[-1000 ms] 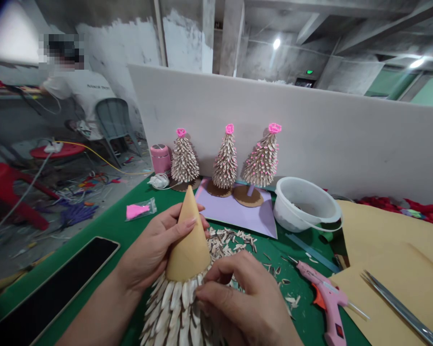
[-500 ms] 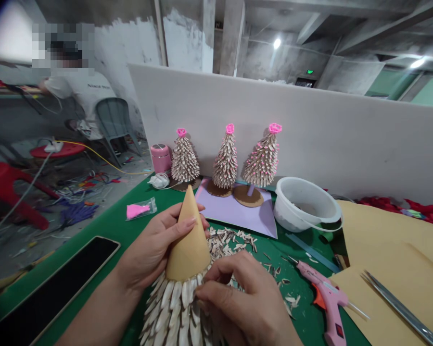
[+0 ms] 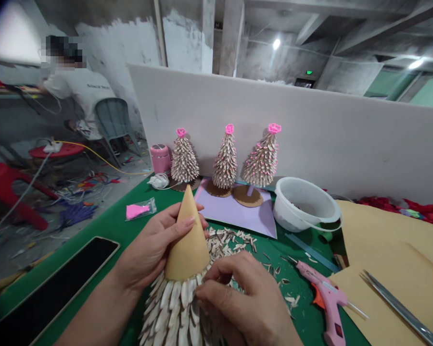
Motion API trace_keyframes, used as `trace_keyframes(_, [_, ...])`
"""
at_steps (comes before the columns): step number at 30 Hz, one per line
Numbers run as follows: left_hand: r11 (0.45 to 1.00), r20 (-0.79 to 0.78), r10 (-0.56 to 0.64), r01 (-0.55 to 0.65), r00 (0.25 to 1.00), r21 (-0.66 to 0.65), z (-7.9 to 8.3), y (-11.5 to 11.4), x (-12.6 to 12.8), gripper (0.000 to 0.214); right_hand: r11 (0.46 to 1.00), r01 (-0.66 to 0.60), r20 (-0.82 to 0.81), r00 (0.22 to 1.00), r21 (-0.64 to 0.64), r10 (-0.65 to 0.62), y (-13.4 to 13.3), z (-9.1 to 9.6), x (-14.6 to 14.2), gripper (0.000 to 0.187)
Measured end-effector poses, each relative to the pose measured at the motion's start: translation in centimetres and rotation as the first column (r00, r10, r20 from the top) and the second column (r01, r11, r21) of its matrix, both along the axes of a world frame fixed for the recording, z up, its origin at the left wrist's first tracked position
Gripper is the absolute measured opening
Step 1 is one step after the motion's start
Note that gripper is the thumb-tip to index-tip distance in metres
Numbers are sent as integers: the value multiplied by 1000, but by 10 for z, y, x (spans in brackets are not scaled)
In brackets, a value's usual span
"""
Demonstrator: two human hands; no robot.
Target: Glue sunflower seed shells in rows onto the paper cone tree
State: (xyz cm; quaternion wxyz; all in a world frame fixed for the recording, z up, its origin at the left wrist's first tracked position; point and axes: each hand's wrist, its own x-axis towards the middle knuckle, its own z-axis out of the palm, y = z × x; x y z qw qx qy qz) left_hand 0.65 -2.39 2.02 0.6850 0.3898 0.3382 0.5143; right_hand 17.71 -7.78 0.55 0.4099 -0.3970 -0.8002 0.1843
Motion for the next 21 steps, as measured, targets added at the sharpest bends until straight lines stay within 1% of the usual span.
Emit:
trace_keyframes(1, [1000, -2, 3, -3, 1000, 0, 0, 0, 0, 25, 999, 0, 3, 1000, 32, -1, -1, 0, 0, 24])
trace_keyframes(2, [1000, -5, 4, -4, 1000, 2, 0, 0, 0, 25, 1000, 8, 8, 1000, 30, -8, -1, -1, 0, 24])
trace_keyframes(5, [1000, -16, -2, 2, 1000, 10, 0, 1, 0, 24, 994, 42, 32, 999, -106, -38, 3, -1, 1, 13])
trace_keyframes(7, [1000, -22, -4, 5, 1000, 17, 1, 1, 0, 23, 985, 49, 42, 998, -167, -43, 6, 0, 2, 11])
trace_keyframes(13, [1000, -29, 0, 1, 1000, 30, 0, 0, 0, 21, 984, 51, 49, 998, -170, -43, 6, 1, 3, 12])
trace_keyframes(15, [1000, -28, 1, 0, 1000, 29, 0, 0, 0, 22, 989, 39, 41, 999, -140, -34, 5, -1, 3, 11])
trace_keyframes(16, [1000, -28, 2, -1, 1000, 30, 0, 0, 0, 22, 994, 29, 39, 999, -105, -25, 4, -3, 2, 12])
trace_keyframes(18, [1000, -28, 2, -1, 1000, 31, 0, 0, 0, 22, 1000, 9, 49, 999, 1, -9, 3, -5, 2, 17])
trace_keyframes(20, [1000, -27, 1, 0, 1000, 28, -1, 1, 0, 22, 993, -22, 101, 995, 119, 10, 4, -4, 2, 21])
trace_keyframes(21, [1000, -26, -2, 3, 1000, 26, -1, 1, 0, 22, 987, -35, 130, 991, 156, 14, 4, -3, 2, 21])
